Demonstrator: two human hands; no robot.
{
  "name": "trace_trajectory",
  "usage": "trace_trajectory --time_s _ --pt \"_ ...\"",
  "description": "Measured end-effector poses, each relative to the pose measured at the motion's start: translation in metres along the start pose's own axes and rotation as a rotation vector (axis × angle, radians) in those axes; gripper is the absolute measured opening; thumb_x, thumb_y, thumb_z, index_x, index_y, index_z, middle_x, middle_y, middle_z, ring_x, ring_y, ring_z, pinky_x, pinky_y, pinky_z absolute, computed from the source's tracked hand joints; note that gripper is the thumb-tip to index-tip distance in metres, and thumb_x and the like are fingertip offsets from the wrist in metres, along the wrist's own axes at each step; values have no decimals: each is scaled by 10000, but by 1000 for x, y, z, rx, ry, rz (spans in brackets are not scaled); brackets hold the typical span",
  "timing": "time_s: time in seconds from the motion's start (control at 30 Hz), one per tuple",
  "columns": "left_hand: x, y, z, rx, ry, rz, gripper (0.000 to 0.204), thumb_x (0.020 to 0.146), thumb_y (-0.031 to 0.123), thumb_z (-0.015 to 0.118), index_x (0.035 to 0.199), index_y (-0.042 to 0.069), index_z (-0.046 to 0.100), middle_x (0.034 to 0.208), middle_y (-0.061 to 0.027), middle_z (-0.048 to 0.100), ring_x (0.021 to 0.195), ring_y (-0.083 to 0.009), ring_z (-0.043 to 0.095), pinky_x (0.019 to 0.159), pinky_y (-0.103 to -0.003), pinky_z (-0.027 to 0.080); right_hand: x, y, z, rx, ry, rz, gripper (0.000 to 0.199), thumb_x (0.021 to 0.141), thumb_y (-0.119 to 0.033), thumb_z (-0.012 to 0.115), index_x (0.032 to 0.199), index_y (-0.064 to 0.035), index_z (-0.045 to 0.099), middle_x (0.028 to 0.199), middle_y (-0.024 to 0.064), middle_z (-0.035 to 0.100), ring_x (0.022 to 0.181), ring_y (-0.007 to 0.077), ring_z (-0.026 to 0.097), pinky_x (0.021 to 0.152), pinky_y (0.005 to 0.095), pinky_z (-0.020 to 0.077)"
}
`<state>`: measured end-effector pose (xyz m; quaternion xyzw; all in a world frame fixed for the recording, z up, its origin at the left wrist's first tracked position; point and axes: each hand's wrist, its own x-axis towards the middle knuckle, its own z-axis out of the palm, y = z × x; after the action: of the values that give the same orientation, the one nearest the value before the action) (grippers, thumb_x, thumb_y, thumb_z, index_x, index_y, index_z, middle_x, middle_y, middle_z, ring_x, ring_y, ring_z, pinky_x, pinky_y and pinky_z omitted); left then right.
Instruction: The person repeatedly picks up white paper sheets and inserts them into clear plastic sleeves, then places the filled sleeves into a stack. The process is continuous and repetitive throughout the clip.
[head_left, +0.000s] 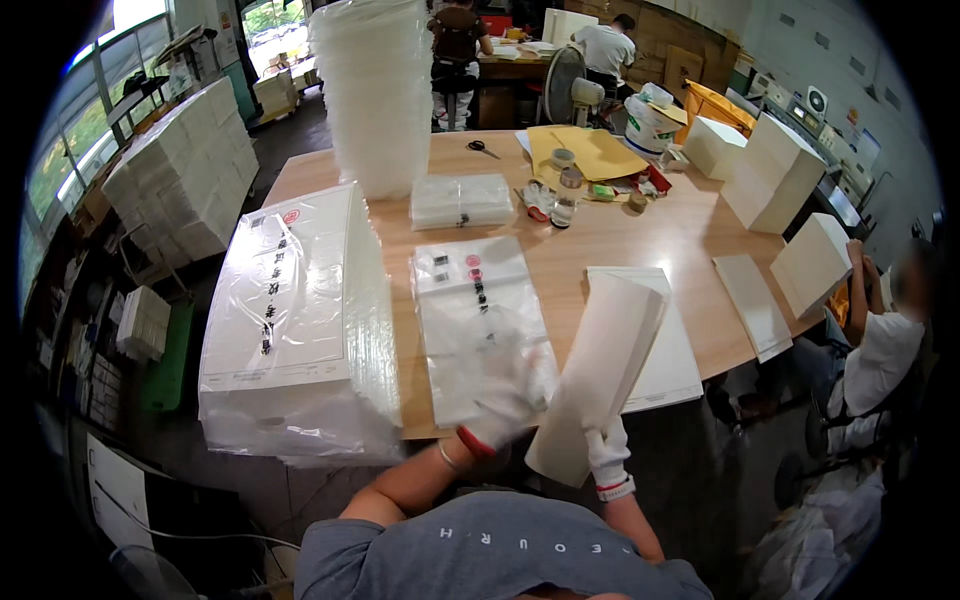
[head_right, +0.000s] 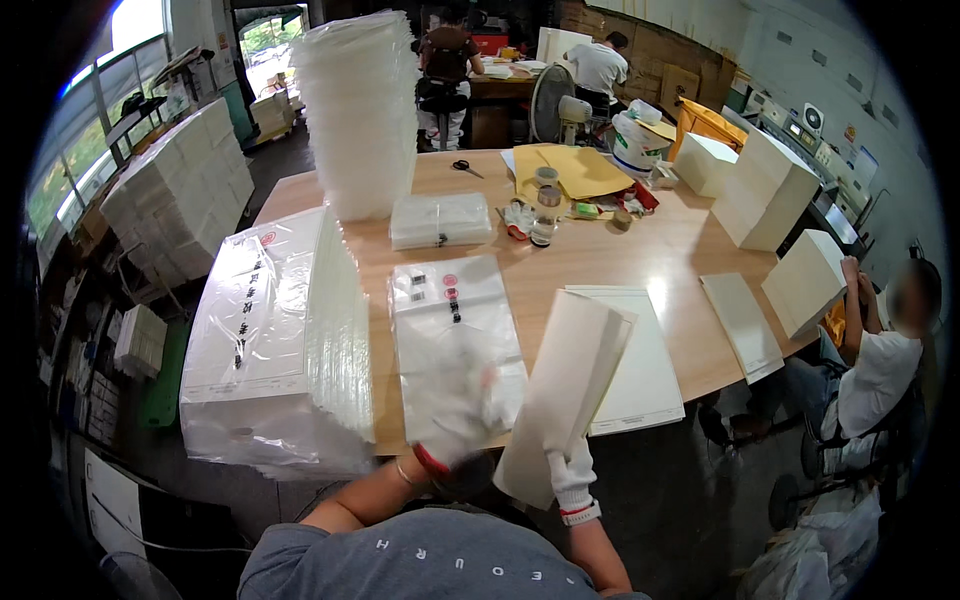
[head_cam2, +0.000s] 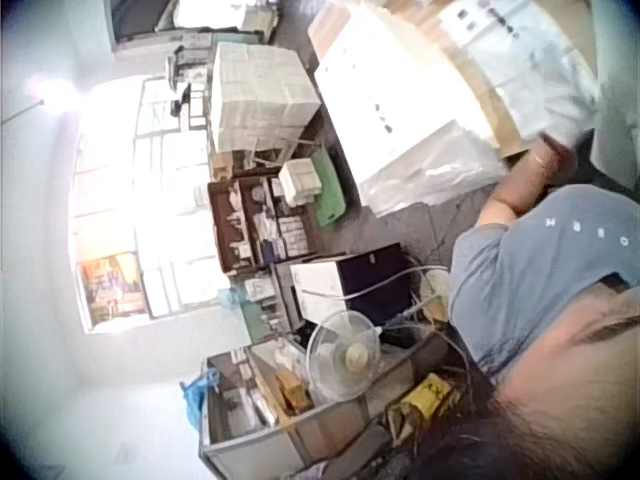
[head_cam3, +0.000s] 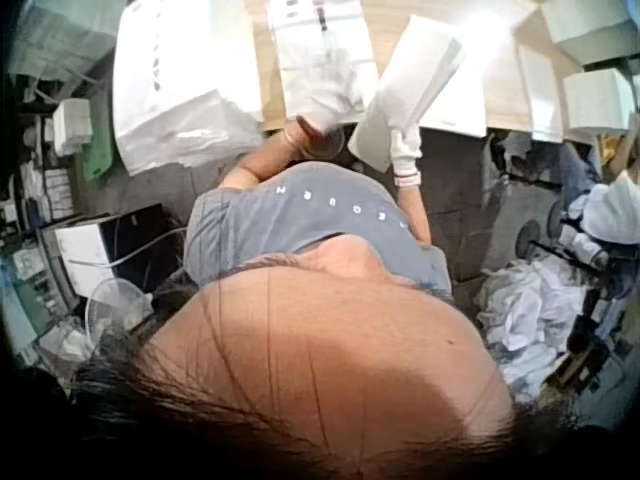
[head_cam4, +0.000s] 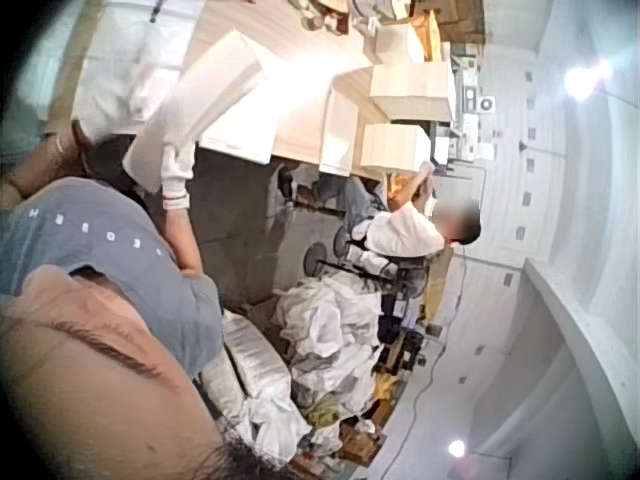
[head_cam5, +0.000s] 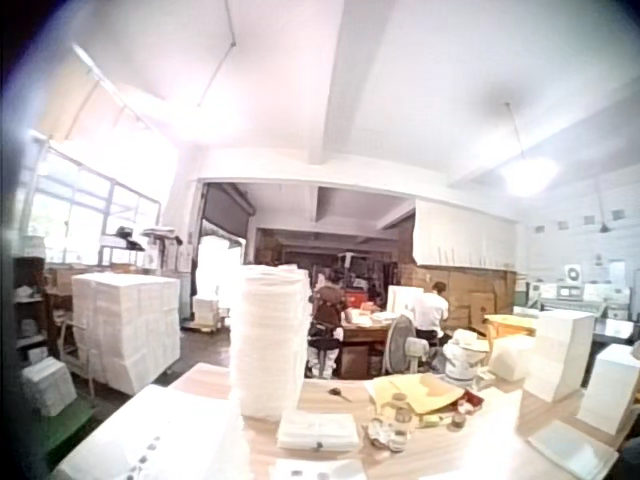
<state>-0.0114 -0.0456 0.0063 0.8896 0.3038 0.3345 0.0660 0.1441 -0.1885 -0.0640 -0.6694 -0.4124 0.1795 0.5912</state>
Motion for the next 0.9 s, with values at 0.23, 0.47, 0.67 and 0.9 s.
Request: trace_trajectory --time_s 0.23,0.47,0.67,0.9 --pt "27 -140 76 -660 -311 -332 459 680 178 633 1101 24 534 1004 -149 555 1011 -292 498 892 -356 407 8 -5 11 -737 -442 -253 250 712 -170 598 952 -103 623 903 147 624 805 329 601 699 395 499" --pt "-6 -38 92 -454 -192 -2 312 755 107 560 1061 50 556 883 -155 576 807 -312 544 715 -394 459 75 -4 53 -671 -479 224 616 667 -324 705 1145 -14 469 1185 125 485 1018 287 510 860 383 415" --pt "-58 -118 142 91 43 306 434 766 114 561 1192 75 489 836 -152 575 695 -298 556 626 -385 470 139 102 104 -441 -21 567 604 798 -543 485 1138 -44 462 998 252 575 1002 373 529 846 426 402" --pt "-81 -183 116 -404 -77 -815 415 834 224 508 1198 40 434 1096 -208 504 940 -366 533 818 -404 437 144 82 87 -851 -592 263 614 873 -378 415 1368 -91 192 1072 264 554 952 427 551 821 461 415"
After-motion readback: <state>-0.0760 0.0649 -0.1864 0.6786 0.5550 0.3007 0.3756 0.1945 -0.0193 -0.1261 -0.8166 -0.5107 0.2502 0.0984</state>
